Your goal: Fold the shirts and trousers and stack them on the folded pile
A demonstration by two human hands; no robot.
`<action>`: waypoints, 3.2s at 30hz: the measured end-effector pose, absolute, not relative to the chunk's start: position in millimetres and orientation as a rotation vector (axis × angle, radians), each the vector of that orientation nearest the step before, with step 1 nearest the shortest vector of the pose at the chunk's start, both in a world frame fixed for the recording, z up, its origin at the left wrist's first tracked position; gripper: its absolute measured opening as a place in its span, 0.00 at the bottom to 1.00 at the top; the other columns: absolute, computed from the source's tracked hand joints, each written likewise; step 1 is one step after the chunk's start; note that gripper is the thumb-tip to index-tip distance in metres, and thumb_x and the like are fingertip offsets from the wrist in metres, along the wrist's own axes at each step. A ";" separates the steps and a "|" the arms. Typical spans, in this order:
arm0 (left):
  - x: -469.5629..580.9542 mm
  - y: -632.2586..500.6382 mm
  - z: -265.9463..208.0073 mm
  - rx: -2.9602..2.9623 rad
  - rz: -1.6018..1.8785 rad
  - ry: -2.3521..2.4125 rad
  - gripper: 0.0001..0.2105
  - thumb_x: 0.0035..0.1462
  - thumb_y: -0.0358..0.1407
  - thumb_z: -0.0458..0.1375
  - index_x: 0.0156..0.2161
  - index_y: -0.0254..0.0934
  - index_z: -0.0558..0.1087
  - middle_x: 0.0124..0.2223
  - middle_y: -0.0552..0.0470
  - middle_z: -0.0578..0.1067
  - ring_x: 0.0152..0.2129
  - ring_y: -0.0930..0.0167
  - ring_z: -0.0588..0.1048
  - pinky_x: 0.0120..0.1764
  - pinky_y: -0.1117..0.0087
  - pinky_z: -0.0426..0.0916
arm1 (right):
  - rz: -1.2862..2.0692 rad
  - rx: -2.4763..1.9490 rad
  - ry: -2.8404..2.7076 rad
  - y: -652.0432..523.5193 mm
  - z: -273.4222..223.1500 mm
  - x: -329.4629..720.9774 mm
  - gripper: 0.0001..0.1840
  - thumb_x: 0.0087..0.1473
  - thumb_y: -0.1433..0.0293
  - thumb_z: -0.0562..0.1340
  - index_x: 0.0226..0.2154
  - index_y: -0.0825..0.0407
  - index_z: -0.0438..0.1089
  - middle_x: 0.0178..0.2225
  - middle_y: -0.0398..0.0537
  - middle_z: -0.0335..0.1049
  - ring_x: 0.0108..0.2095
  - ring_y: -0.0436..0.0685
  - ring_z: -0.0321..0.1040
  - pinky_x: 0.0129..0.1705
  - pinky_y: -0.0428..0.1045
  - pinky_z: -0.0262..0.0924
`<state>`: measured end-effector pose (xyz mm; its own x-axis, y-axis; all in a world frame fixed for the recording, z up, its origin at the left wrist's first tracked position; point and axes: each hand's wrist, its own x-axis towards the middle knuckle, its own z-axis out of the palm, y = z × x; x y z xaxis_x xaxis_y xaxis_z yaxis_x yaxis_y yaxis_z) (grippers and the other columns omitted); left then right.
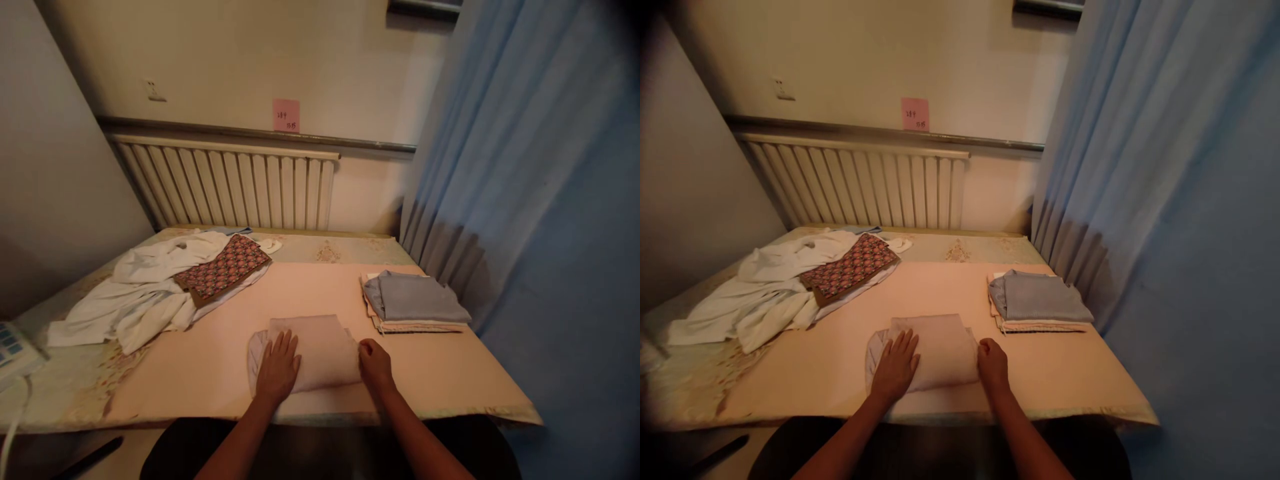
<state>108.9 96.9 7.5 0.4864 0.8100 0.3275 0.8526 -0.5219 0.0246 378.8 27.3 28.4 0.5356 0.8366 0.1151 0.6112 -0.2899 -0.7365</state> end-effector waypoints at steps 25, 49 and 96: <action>109.9 103.8 4.4 -2.567 -0.479 -1.457 0.22 0.63 0.39 0.45 0.60 0.38 0.64 0.64 0.44 0.61 0.62 0.59 0.58 0.60 0.50 0.52 | 0.695 -2.107 -1.274 78.1 41.0 362.9 0.12 0.46 0.70 0.62 0.15 0.52 0.66 0.16 0.39 0.64 0.22 0.48 0.60 0.24 0.44 0.45; 108.4 110.6 -3.9 -2.588 -0.490 -1.447 0.23 0.62 0.41 0.45 0.60 0.38 0.65 0.64 0.44 0.61 0.62 0.58 0.57 0.60 0.48 0.52 | 0.768 -2.065 -0.943 84.0 35.7 361.4 0.06 0.34 0.77 0.60 0.18 0.51 0.62 0.19 0.37 0.66 0.24 0.49 0.64 0.26 0.42 0.53; 110.8 101.0 2.8 -2.590 -0.548 -1.454 0.22 0.63 0.38 0.46 0.60 0.37 0.65 0.64 0.43 0.62 0.61 0.58 0.58 0.60 0.50 0.51 | 0.105 -1.991 -1.348 50.6 20.5 340.4 0.13 0.49 0.79 0.51 0.35 0.52 0.67 0.37 0.52 0.68 0.41 0.59 0.63 0.46 0.52 0.56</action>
<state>110.8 101.0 2.8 0.4726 0.8008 0.3680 0.8445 -0.5308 0.0706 340.4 50.6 20.5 0.4503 0.8364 0.3126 0.7777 -0.1954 -0.5975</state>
